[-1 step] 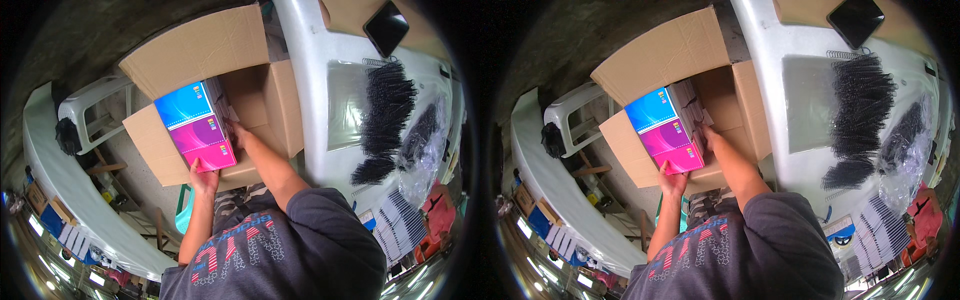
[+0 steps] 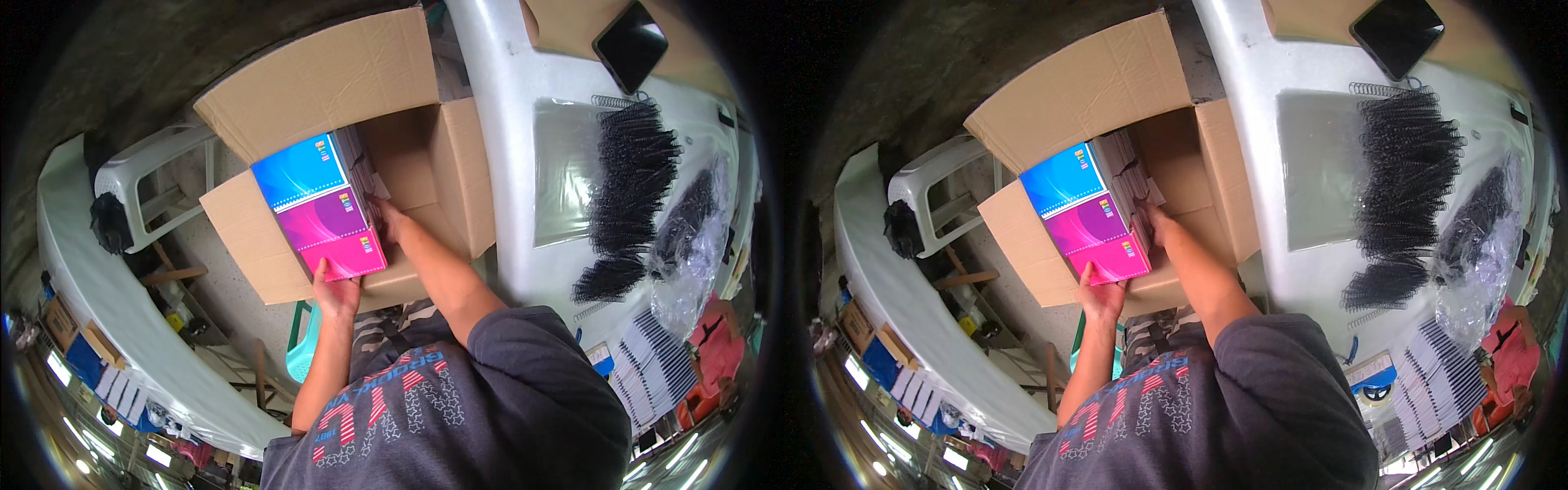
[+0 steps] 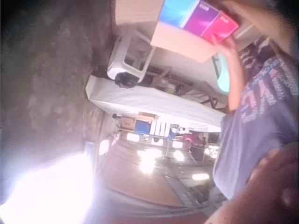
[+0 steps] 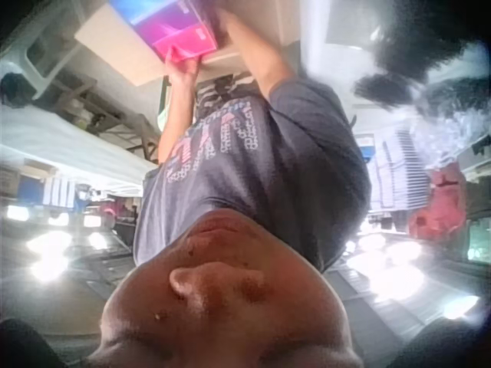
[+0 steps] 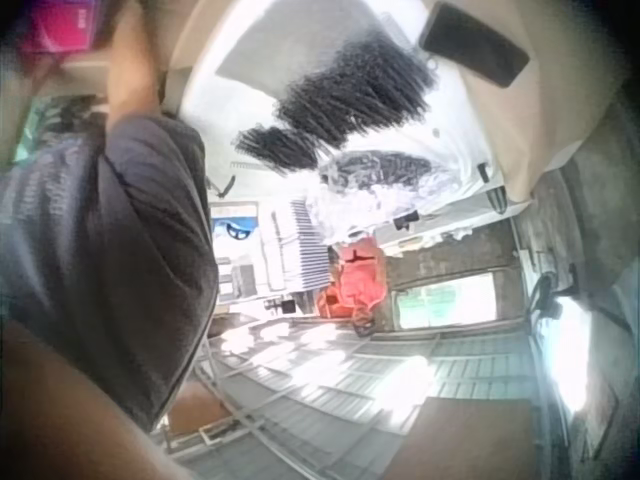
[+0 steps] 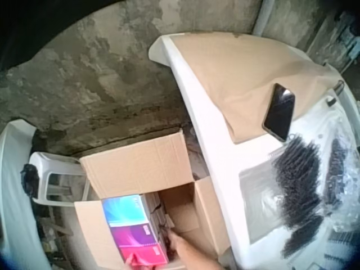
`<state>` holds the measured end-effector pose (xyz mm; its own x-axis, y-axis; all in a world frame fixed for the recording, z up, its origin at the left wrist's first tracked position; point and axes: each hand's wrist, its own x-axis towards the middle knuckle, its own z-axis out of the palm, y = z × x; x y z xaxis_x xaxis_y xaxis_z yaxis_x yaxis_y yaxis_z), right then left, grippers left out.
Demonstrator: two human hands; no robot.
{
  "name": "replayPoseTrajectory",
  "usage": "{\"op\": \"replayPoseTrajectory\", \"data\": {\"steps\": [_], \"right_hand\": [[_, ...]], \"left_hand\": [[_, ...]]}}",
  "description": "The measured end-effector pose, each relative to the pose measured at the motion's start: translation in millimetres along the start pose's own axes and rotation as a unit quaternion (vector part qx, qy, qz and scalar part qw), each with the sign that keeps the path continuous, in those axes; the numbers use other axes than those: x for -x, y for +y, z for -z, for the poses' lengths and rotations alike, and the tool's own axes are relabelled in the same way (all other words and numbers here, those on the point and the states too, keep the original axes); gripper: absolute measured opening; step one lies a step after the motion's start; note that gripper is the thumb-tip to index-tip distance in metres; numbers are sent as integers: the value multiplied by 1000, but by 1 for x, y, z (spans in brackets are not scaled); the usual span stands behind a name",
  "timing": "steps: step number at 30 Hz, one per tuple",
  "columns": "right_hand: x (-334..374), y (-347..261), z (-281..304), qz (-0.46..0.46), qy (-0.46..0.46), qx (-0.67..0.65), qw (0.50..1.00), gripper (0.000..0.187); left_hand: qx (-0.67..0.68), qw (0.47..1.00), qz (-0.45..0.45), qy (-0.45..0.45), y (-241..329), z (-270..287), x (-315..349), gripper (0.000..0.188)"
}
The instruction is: The person packs spiral notebooks into plastic sleeves by hand, secures the sleeves with adhesive tape from a dispenser, and places the finished items into a cardboard box.
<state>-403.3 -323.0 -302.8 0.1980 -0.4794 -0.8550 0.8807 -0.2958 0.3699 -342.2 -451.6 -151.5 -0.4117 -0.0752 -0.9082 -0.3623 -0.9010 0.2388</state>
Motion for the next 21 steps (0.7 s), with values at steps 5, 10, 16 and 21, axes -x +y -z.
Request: {"op": "replayPoseTrajectory", "data": {"steps": [5, 10, 16, 21], "right_hand": [[-24, 7, 18, 23, -67, -37, 997, 87], [0, 15, 13, 89, 5, -92, 992, 83], [92, 20, 0, 220, -124, 29, 967, 86], [81, 40, 10, 366, -157, 323, 858, 125]], "left_hand": [[11, 998, -57, -5, -34, -13, 5, 38], [-9, 998, -26, 61, -27, -12, 13, 42], [-332, 928, -76, 152, 21, -17, 46, 72], [-442, 897, -16, 5, 42, 10, -4, 90]]}}
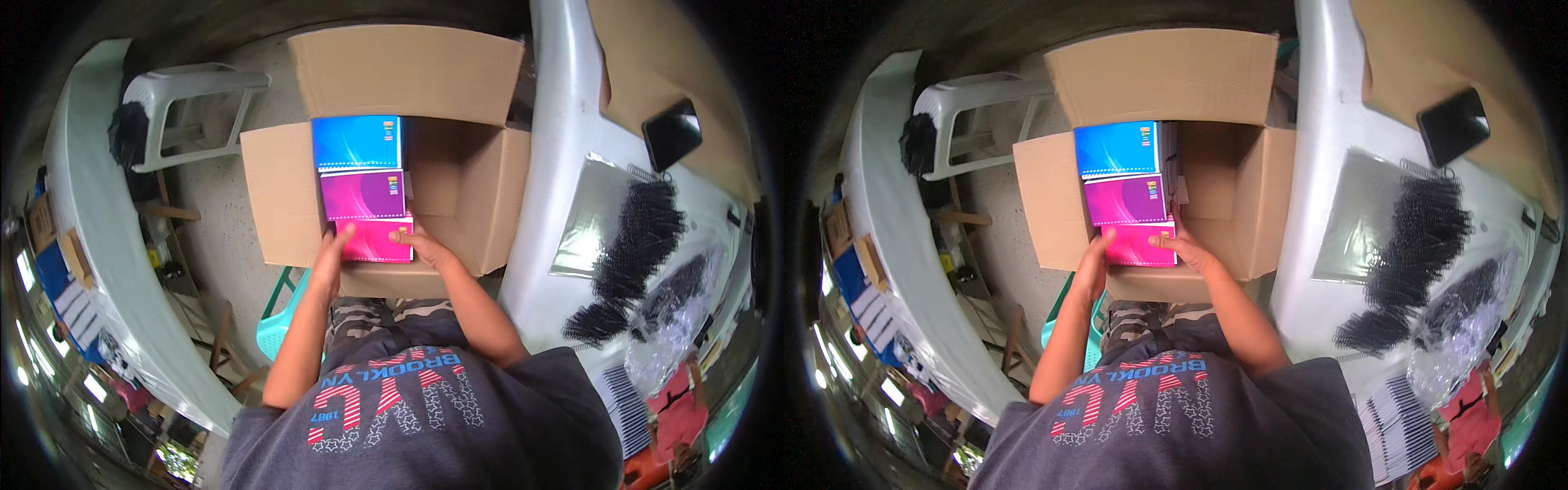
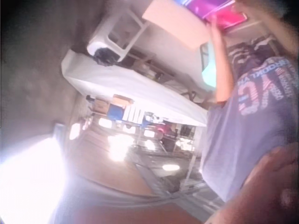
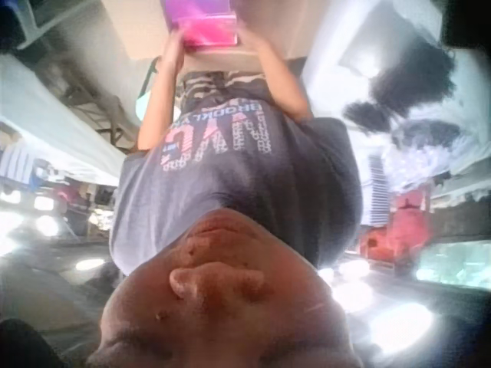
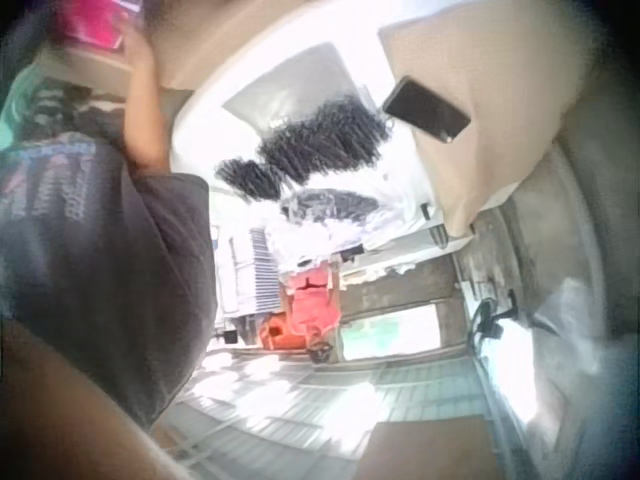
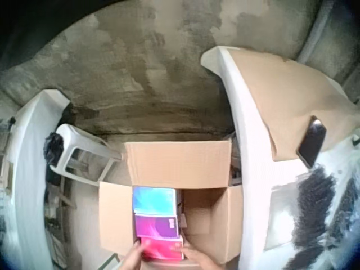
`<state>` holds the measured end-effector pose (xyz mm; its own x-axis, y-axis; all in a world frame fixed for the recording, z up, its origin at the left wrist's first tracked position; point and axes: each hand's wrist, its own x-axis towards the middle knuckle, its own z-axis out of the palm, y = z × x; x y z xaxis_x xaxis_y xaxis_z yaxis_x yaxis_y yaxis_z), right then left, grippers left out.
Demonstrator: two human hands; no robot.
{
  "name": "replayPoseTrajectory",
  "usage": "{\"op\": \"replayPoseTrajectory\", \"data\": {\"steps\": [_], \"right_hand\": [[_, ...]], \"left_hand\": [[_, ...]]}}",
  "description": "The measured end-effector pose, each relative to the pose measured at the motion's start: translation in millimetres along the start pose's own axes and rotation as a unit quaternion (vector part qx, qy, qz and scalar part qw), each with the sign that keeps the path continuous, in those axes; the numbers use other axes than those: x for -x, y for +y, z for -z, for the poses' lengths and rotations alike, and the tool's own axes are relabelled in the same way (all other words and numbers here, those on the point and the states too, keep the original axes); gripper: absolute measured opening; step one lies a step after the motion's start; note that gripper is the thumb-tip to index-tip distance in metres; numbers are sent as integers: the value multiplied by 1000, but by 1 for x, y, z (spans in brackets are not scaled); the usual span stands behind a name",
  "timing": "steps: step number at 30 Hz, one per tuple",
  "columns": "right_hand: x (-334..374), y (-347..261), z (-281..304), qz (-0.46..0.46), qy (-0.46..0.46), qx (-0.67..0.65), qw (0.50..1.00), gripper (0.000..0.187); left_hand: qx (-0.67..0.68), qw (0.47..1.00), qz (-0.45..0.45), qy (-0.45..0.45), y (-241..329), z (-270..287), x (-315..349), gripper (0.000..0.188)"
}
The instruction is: The person packs spiral notebooks into plastic sleeves by hand, secures the sleeves with adhesive tape from a dispenser, and places the finished items into a cardboard box.
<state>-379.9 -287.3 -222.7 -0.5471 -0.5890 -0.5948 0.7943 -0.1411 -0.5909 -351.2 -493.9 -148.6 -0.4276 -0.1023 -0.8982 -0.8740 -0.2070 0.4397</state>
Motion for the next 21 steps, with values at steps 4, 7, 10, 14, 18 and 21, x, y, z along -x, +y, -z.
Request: {"op": "replayPoseTrajectory", "data": {"steps": [4, 7, 10, 14, 18, 21], "right_hand": [[-13, 7, 11, -16, -4, -75, 997, 123], [-15, 18, 18, -72, -34, -135, 988, 118], [-11, 22, 19, -71, 8, -236, 969, 97], [-6, 16, 26, -58, -10, -222, 973, 92], [-5, 15, 30, -10, -11, -221, 975, 82], [-4, 11, 22, -45, 45, -222, 973, 73]], "left_hand": [[213, 968, 4, -133, 4, 2, -33, 89], [269, 958, -79, -63, -23, 2, -59, 91], [218, 974, -55, -1, -37, 5, -73, 99], [217, 975, -49, -14, -33, -3, -66, 102], [224, 957, -161, 91, -10, -27, -38, 92], [13, 971, -181, 156, 2, -29, -20, 81]]}}
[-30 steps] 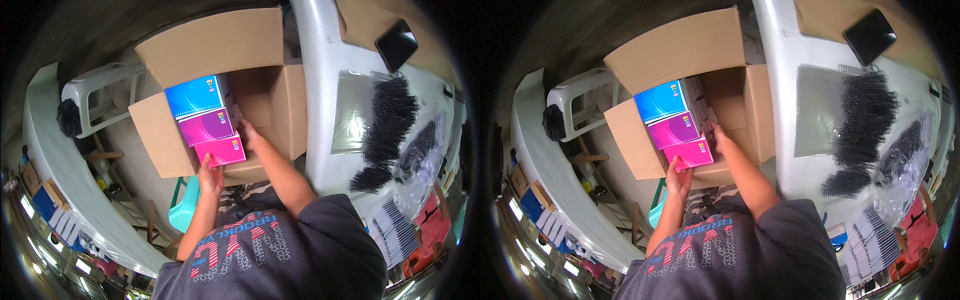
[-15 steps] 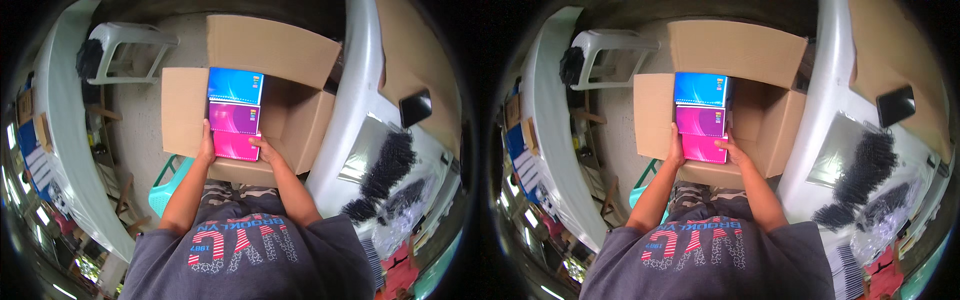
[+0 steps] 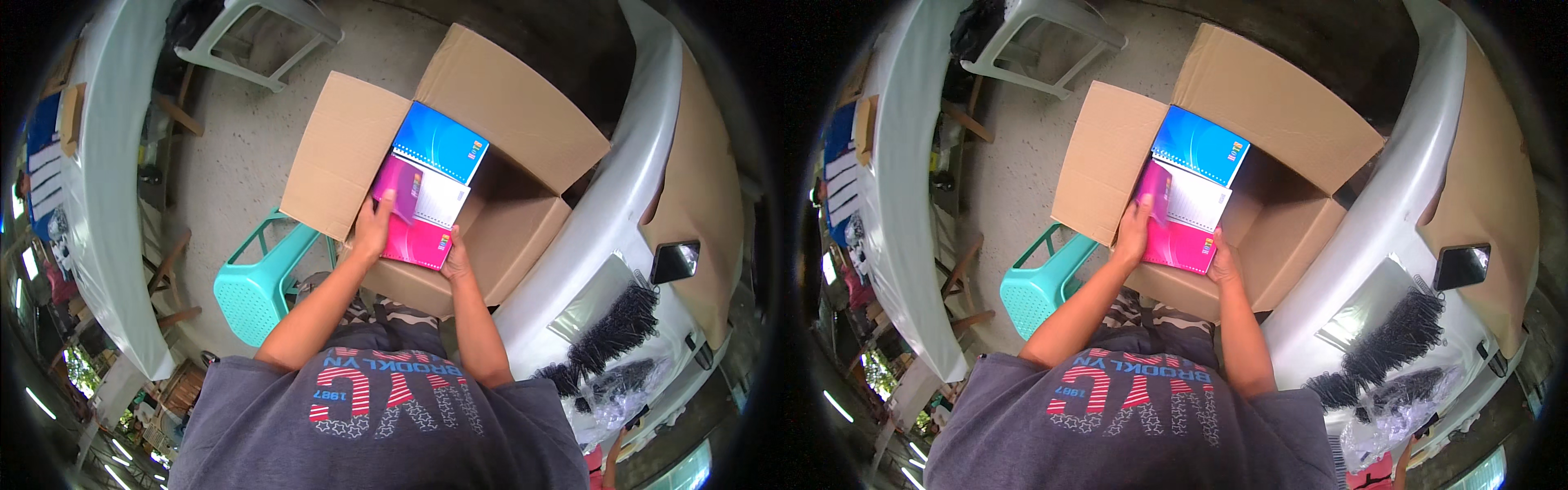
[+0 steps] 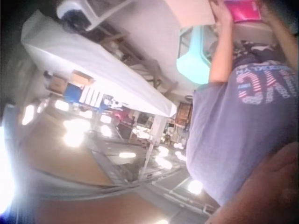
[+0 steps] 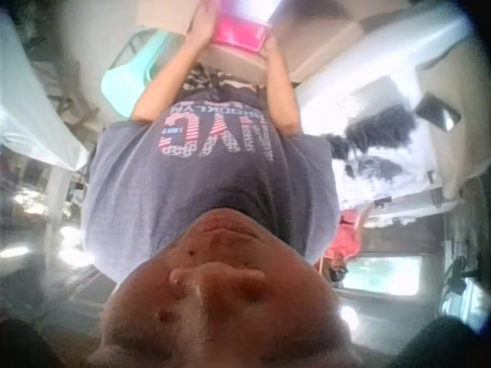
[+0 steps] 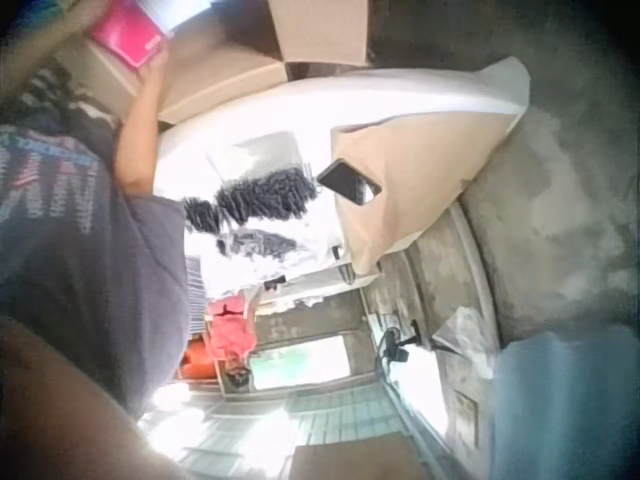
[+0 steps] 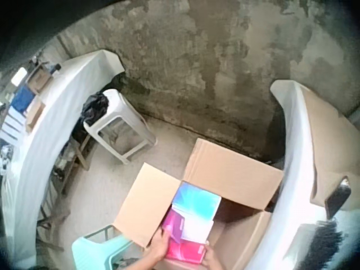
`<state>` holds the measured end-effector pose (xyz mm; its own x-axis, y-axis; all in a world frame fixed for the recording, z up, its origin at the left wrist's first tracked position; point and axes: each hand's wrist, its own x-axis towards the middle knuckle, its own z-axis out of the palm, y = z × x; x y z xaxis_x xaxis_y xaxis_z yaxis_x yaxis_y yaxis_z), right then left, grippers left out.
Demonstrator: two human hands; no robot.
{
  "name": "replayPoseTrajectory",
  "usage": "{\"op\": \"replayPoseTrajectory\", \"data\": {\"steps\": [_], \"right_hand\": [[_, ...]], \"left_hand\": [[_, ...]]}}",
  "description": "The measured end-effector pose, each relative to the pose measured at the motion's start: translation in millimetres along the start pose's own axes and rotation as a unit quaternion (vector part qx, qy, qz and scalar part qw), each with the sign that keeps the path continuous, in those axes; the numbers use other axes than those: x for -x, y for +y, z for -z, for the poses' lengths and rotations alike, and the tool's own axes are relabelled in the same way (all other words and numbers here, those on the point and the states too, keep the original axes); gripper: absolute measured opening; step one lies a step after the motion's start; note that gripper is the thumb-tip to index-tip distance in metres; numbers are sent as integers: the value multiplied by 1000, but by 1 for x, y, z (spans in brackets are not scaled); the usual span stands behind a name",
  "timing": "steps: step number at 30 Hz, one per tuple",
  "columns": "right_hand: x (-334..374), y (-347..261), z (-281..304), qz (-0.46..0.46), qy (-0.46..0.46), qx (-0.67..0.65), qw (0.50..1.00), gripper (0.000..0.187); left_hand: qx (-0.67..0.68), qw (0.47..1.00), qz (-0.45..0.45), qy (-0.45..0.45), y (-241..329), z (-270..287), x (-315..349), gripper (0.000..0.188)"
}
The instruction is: The person packs spiral notebooks into plastic sleeves by hand, secures the sleeves with adhesive tape from a dispenser, and places the finished items into a cardboard box.
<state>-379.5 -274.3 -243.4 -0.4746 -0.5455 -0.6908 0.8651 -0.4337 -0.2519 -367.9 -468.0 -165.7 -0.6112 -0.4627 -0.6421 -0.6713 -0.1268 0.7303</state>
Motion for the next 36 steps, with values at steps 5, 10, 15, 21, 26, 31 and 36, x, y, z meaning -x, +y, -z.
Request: {"op": "replayPoseTrajectory", "data": {"steps": [5, 10, 15, 21, 26, 31, 36], "right_hand": [[-1, -4, -9, -5, 10, 49, 999, 65], [4, -18, -38, 68, 20, 103, 992, 62], [-7, -47, -65, 193, 48, 138, 970, 54], [-14, -39, -68, 139, 80, 234, 959, 62], [-4, -61, -80, 77, -81, 54, 992, 75], [-11, -64, -86, 42, -41, 126, 990, 54], [-6, -69, -74, 36, 20, 301, 953, 44]], "left_hand": [[-65, 997, 18, 47, 25, -11, 11, 71], [-434, 899, 43, 38, 63, -11, 29, 66], [-469, 882, 20, -47, 121, 13, 40, 65], [-451, 843, -292, 36, 55, -19, 26, 76], [-486, 828, -274, -56, 45, -45, 37, 80], [-491, 810, -306, -98, 50, -41, 41, 78], [-420, 802, -395, -159, 42, -24, 34, 62]]}}
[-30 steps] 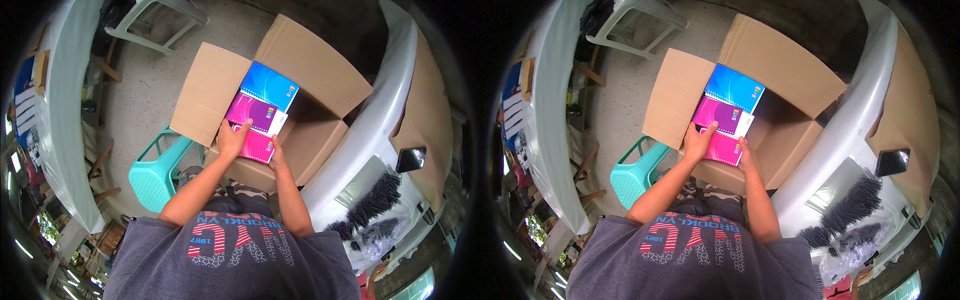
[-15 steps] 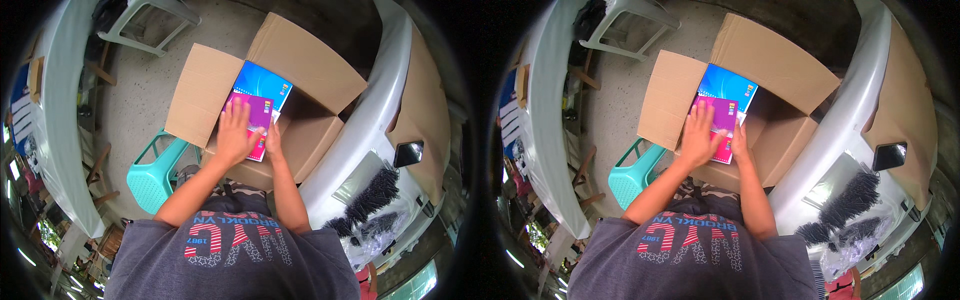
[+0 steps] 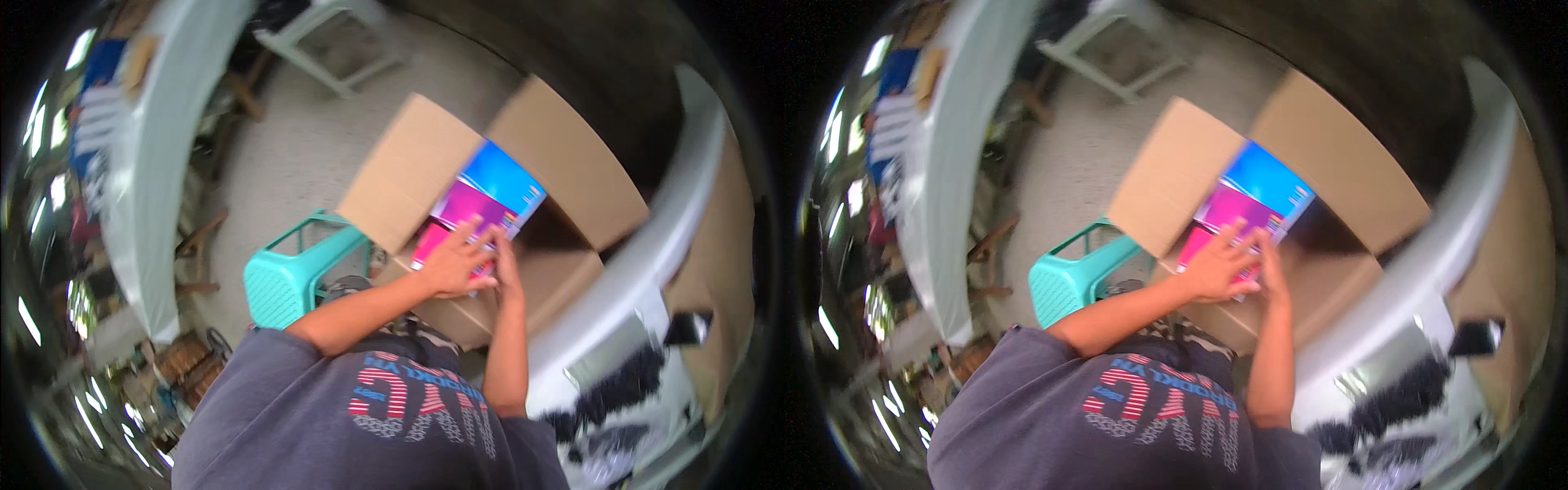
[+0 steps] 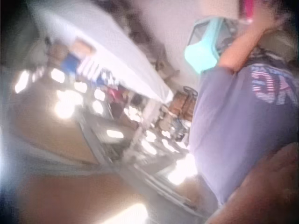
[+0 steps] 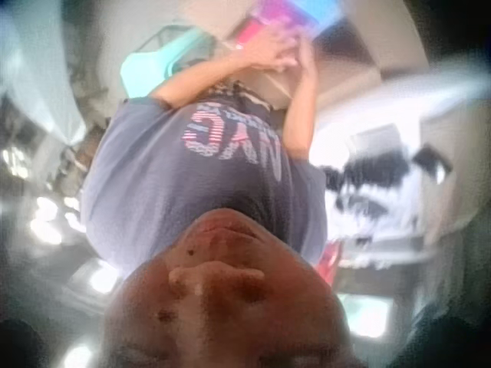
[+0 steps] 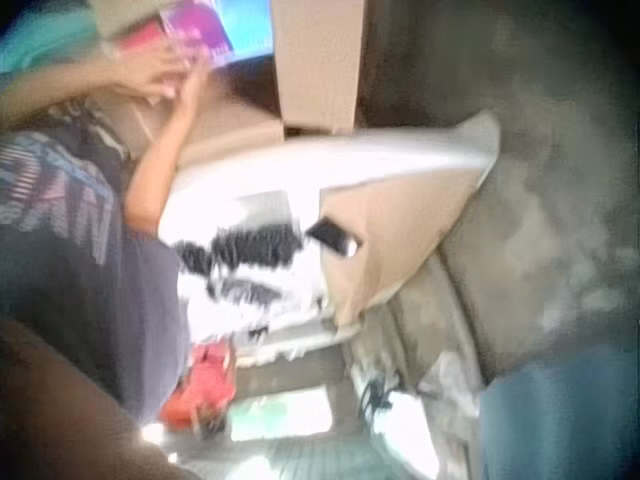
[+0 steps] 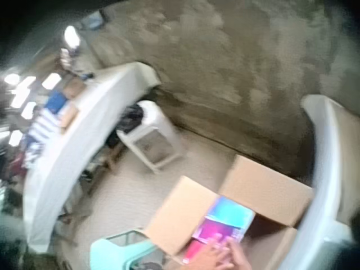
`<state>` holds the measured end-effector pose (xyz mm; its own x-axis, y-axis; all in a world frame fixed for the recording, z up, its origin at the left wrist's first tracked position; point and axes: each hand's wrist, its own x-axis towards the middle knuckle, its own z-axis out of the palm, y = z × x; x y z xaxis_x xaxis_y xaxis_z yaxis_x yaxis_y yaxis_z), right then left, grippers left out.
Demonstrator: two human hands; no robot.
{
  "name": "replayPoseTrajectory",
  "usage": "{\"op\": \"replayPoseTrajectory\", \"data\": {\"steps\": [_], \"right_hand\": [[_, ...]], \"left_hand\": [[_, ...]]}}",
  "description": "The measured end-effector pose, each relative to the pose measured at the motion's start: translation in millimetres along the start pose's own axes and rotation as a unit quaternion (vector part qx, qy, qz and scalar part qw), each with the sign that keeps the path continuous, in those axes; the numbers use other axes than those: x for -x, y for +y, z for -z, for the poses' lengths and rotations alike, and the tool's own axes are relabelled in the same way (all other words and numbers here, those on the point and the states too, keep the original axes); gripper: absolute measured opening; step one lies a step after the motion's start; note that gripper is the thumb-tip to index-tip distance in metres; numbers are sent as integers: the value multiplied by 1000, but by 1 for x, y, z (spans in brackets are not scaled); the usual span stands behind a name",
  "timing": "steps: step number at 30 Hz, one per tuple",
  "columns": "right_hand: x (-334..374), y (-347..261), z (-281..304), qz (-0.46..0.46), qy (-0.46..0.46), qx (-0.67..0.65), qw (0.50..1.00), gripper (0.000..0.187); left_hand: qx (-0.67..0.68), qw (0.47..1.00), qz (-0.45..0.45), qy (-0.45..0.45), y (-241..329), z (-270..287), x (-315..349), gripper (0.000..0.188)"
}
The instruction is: The person packs spiral notebooks into plastic sleeves by hand, secures the sleeves with adhesive tape from a dispenser, and places the finished items into a cardboard box.
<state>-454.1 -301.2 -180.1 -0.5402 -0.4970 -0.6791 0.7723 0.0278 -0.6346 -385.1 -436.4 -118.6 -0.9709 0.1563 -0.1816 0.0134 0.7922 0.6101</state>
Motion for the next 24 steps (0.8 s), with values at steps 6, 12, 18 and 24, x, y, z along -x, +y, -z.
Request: {"op": "replayPoseTrajectory", "data": {"steps": [6, 12, 18, 24], "right_hand": [[-1, 10, -4, 72, -4, -104, 992, 49], [-3, 50, 24, -44, -57, -292, 954, 100], [-13, 47, 4, -69, 54, -201, 976, 102], [-45, 90, 29, -37, -57, -250, 966, 95]], "left_hand": [[30, 995, 10, 91, -3, 23, 22, 49], [374, 832, 401, 81, -23, 19, 44, 92], [633, 697, 333, -51, -60, 22, 17, 103], [631, 706, 308, -96, -86, -31, 19, 77]]}}
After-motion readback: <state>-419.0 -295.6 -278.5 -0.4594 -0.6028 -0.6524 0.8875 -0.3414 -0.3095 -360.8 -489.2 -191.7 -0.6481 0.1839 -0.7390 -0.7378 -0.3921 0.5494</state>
